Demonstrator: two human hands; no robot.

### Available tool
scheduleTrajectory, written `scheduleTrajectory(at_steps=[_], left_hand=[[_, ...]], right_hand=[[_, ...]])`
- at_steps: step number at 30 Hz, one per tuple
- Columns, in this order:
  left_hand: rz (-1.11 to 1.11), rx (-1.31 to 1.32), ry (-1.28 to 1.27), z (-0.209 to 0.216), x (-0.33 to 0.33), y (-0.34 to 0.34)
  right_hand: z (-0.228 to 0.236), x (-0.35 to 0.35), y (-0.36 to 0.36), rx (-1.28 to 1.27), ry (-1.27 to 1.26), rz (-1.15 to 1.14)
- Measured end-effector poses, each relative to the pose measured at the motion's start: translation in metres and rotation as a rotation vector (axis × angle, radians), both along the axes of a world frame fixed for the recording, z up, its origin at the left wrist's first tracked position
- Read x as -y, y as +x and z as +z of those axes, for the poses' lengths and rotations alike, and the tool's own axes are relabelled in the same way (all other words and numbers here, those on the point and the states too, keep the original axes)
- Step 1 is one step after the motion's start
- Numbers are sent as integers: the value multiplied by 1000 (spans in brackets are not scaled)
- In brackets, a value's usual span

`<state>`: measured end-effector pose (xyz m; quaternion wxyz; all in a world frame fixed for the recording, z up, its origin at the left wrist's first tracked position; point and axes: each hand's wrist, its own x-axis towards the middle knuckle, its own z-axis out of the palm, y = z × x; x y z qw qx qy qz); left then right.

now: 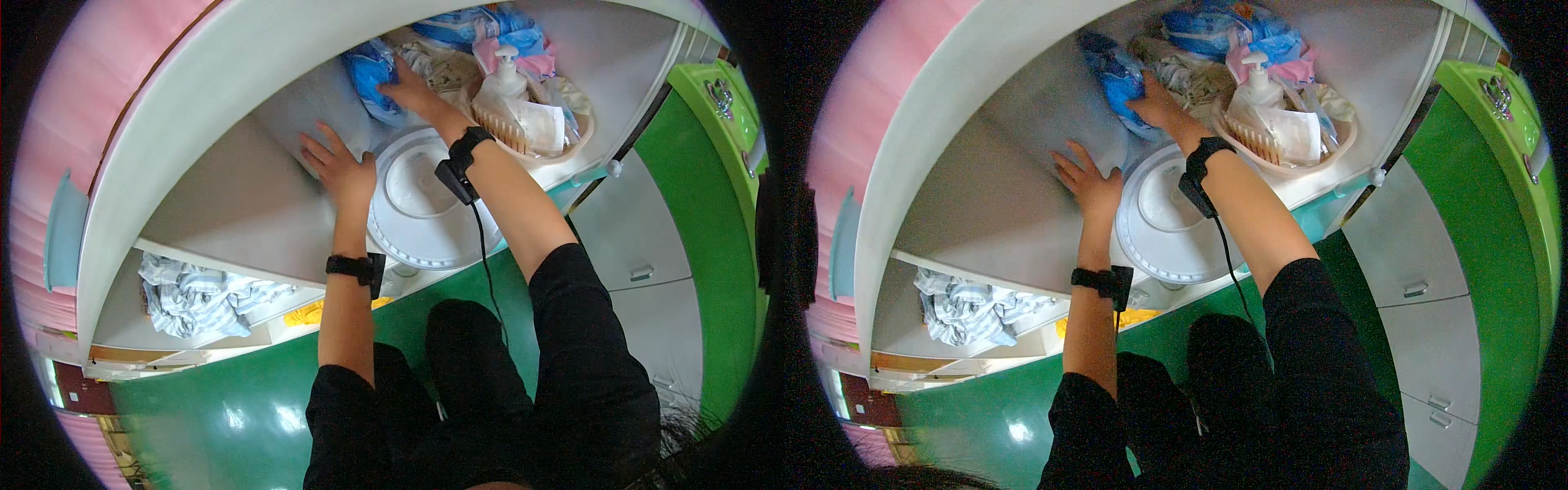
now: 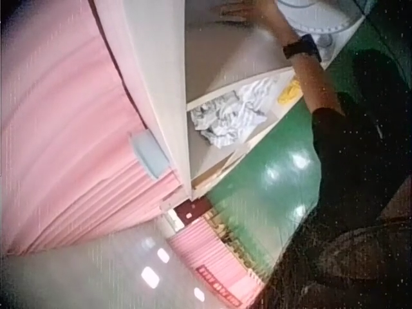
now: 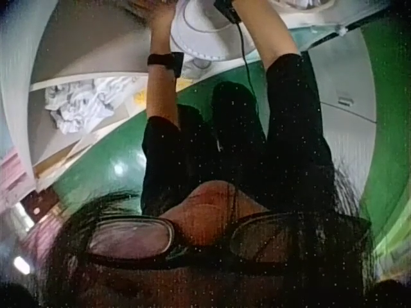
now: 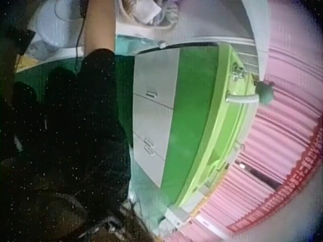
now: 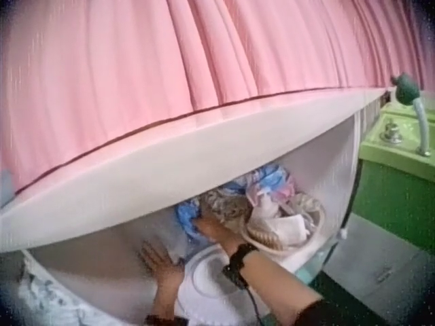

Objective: Sorting and organizing various personal care and hygiene products such as baby clothes, a comb, and hygiene packets in a nursery or packaging area.

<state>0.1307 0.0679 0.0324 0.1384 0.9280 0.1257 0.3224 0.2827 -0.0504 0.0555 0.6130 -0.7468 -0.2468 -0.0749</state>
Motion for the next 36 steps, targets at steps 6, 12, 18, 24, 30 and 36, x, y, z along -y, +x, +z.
scheduleTrajectory(at_steps=[6, 12, 18, 24, 30, 36], left_hand=[[-88, 70, 15, -11, 8, -14], [-28, 31, -15, -18, 21, -22], [-112, 67, -69, -26, 0, -42], [-34, -310, -290, -58, 0, -52], [-29, -245, -319, -74, -9, -51], [-82, -295, -353, -75, -13, -52]], right_hand=[[-6, -16, -18, -151, -185, -106], [-10, -26, -37, 458, -119, -500], [28, -66, -118, 381, 53, -200], [-31, -86, -81, 26, -123, -75], [-34, -81, -46, 135, 129, 314], [-37, -81, -29, 86, -91, 238]])
